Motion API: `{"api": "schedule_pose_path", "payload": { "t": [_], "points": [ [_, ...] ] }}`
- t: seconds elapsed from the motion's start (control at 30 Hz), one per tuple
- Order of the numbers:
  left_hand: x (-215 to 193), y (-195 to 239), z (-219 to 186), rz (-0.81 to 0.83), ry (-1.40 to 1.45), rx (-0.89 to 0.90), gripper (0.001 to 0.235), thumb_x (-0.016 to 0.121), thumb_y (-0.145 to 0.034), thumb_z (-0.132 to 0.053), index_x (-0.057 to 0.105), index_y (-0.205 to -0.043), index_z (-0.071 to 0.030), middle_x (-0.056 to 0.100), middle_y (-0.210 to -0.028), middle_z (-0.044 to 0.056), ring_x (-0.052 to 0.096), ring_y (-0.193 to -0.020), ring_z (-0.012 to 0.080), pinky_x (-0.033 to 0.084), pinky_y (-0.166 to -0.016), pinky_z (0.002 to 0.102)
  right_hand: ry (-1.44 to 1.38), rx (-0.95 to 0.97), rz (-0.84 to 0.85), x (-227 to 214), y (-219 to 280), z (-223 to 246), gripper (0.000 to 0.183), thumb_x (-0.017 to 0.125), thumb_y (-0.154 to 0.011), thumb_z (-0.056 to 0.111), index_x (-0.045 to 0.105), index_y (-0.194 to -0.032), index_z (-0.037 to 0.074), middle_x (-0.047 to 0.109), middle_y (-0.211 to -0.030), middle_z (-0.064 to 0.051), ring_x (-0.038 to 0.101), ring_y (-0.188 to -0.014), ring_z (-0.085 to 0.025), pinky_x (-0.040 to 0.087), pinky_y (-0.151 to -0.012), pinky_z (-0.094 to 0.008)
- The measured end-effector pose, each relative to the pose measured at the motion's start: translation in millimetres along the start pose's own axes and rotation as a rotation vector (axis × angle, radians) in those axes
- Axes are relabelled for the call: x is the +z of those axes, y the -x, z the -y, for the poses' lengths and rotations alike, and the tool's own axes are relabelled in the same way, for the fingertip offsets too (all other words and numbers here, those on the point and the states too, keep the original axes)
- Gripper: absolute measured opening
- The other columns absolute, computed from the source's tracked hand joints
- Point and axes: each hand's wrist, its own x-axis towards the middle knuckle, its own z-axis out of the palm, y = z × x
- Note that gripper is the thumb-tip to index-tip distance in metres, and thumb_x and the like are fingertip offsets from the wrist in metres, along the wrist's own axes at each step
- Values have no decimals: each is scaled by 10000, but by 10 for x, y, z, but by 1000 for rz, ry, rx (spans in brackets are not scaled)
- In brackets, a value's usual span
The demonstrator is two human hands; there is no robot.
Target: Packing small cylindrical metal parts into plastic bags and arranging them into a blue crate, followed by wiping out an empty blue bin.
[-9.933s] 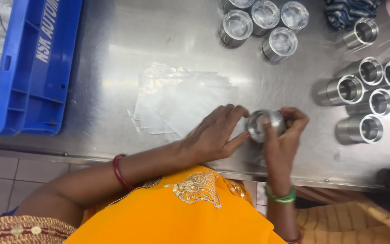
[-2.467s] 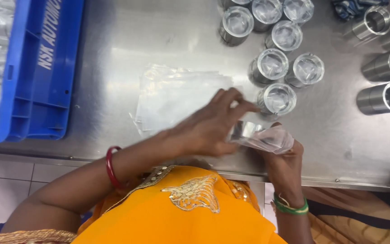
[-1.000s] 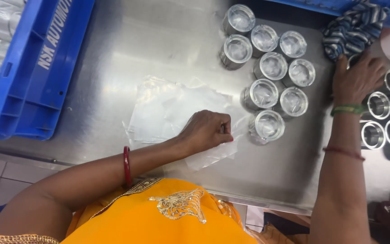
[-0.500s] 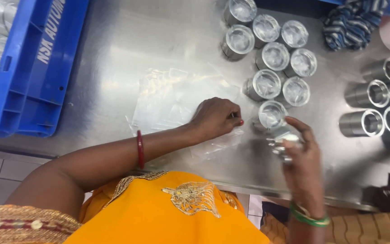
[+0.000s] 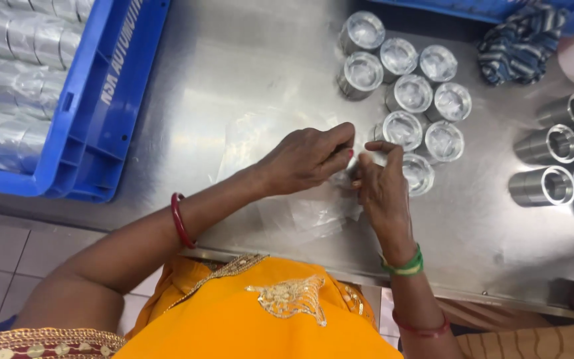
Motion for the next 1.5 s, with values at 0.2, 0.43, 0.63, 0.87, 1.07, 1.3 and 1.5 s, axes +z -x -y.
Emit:
{"api": "schedule_pose_path", "payload": {
  "t": [0.2,0.43,0.63,0.87,1.07,1.3,1.5],
  "points": [
    [-29,-175,-303,-115,266,52,175,528,-1088,-230,479,-1074,-62,634,-757,83,671,-618,229,490,-562,375,376,-619,-196,-13,56,306,620,850,-754,190,585,-1271,-28,532,-1065,-251,559,-863,-238,519,-652,-274],
    [-253,-24,-115,-9,123,54,404,681,-866,-321,549,-1137,-52,632,-852,113,642,-803,258,535,-707,391,-274,-259,62,-4,-105,-268,407,717,-880,-38,658,-1272,52,674,-994,-45,600,-825,-99,478,-689,-244],
    [275,-68,561,21,-194,141,424,788,-764,-214,554,-1082,-60,601,-1009,168,573,-994,357,485,-891,469,-539,-124,149,-53,-114,-615,191,686,-895,-136,754,-1001,8,627,-874,-45,536,-727,-98,411,-595,-237],
    [325,-239,228,-87,-177,-64,359,740,-847,-234,514,-1043,-36,641,-847,161,625,-872,364,497,-791,472,385,-515,-122,97,90,-78,495,741,-743,-32,623,-1223,-70,444,-1141,-217,505,-1066,-339,467,-925,-449],
    [248,51,52,85,119,-151,439,757,-866,-396,580,-1071,-50,717,-925,126,710,-889,290,563,-810,425,286,-401,-148,9,59,-256,560,814,-775,108,569,-1228,-111,505,-1102,-206,506,-1003,-337,446,-855,-443],
    [125,547,-258,452,-345,-25,523,784,-754,-311,567,-1159,-62,611,-1066,130,592,-1006,293,544,-787,442,-185,102,-237,-882,-177,-227,175,681,-1053,240,619,-1079,78,664,-936,-10,635,-795,-107,537,-663,-228],
    [536,522,26,312,-484,-11,296,687,-865,-196,582,-1091,-37,628,-1024,141,606,-995,301,554,-748,454,-301,125,-532,-1736,-1447,-1676,343,640,-1080,260,404,-1221,53,628,-1139,-103,724,-819,-127,572,-573,-245]
  ]
}}
